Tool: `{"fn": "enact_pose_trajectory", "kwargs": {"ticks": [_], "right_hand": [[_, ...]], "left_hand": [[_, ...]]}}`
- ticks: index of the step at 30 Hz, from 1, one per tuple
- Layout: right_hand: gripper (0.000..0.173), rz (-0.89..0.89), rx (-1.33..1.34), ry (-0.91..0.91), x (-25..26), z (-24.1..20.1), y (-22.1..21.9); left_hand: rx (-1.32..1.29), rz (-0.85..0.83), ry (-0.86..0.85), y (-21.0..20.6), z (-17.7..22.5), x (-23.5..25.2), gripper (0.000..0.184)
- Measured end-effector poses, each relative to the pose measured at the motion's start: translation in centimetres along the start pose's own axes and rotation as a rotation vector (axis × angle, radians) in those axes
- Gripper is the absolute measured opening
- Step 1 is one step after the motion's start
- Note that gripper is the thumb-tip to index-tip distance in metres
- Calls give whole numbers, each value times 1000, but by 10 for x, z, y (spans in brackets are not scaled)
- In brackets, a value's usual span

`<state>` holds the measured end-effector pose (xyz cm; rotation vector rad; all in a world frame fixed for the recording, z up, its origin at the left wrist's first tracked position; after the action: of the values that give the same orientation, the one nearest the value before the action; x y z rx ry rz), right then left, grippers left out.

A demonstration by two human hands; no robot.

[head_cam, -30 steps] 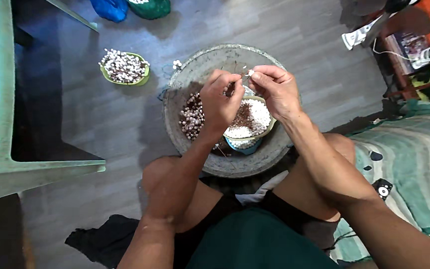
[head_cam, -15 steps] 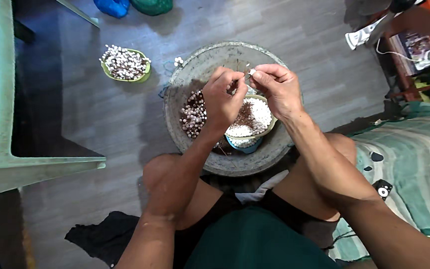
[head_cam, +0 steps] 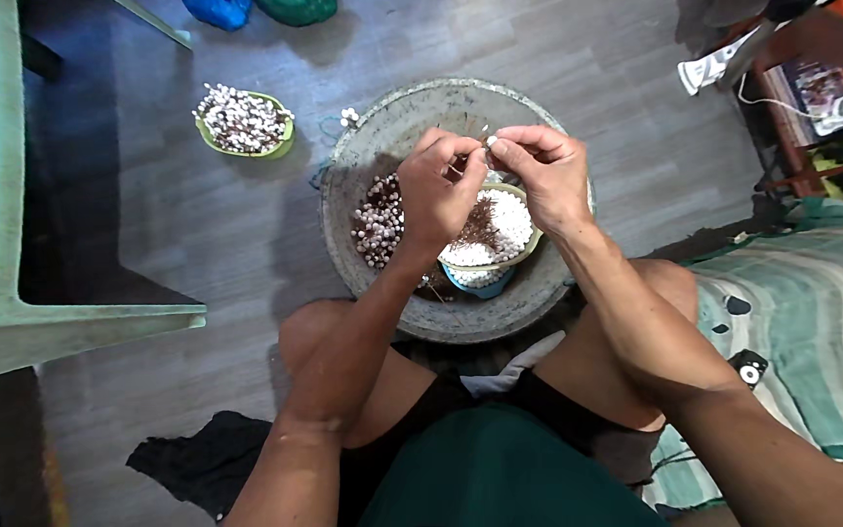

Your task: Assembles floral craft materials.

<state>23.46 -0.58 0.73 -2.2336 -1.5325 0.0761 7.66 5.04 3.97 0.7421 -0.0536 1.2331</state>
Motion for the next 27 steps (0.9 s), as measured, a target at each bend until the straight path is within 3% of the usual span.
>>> {"fn": "enact_pose_trajectory", "kwargs": {"ticks": [20, 23, 25, 27], "right_hand": [[17, -78, -250, 115, -5, -11, -8], [27, -32, -314, 89, 4, -20, 21], [26, 34, -445, 39, 9, -20, 57], [23, 43, -715, -148, 5, 1, 92]], "left_hand": [[69, -85, 6, -1, -6, 1, 7], [37, -158, 70, 6, -16, 6, 12], [-115, -215, 128, 13, -25, 12, 12], [-288, -247, 237, 20, -31, 14, 11]]}}
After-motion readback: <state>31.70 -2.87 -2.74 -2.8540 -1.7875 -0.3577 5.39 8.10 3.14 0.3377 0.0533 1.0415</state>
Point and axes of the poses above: each hand's wrist, its own x-axis towards the middle knuckle, its own y-axis out of the back of the hand, z = x × y, the point moved 7 cm from there along x, towards the middle knuckle, and after that the axes turned 11 degrees about x, right-handed, at the moved point
